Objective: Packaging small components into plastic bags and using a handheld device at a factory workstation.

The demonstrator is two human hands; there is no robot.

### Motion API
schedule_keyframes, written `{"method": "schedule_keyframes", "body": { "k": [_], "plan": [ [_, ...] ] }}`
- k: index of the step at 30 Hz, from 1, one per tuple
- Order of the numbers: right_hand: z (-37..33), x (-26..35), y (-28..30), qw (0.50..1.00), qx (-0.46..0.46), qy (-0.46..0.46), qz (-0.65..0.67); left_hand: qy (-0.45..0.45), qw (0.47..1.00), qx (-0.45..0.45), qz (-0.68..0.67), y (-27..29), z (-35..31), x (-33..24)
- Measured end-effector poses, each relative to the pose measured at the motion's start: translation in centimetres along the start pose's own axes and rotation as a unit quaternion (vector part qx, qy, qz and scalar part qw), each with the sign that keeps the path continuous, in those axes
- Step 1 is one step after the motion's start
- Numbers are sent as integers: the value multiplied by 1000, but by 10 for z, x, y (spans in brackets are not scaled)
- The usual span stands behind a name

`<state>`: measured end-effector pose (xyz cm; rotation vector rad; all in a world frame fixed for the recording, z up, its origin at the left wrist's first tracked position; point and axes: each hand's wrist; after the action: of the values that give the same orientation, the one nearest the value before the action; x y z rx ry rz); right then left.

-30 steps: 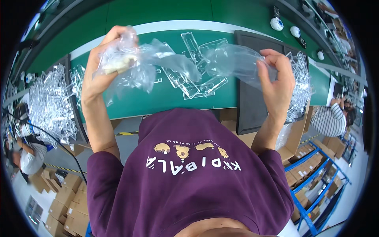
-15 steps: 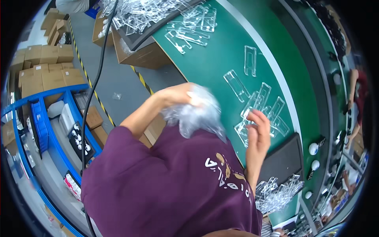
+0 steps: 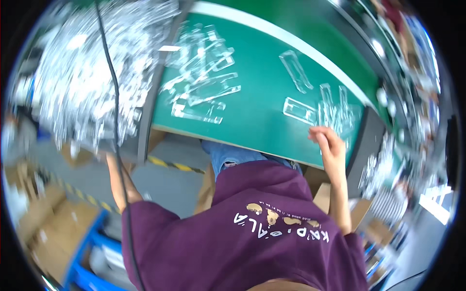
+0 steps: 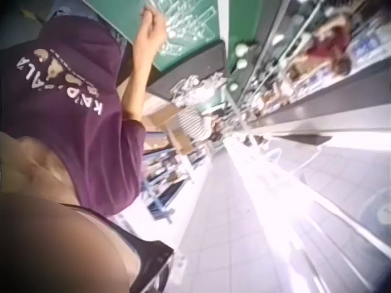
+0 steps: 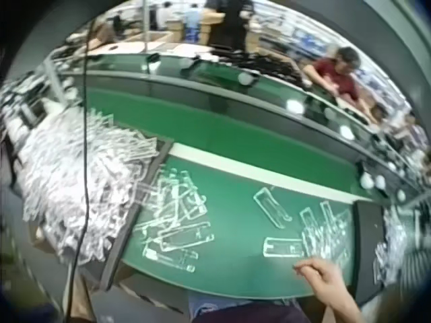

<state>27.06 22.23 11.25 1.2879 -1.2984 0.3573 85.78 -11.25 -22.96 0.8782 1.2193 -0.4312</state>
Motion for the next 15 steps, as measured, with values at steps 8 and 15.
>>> {"method": "schedule_keyframes", "body": {
  "k": [8,15],
  "plan": [
    [45,-7,-20,992,-94,-18,-86,13,957,264,-123,-160,45,84],
    [112,-7,-22,935,-48,158,-314,43,930,330,-158,-94,58,105]
  ]
}}
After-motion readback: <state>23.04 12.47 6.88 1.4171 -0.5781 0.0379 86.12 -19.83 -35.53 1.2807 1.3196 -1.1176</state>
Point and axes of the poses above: each hand's wrist, its own z-axis towards the middle knuckle, its own y-axis out of the back of the hand, x = y × z, and after that the axes turned 7 degrees about z, right-handed
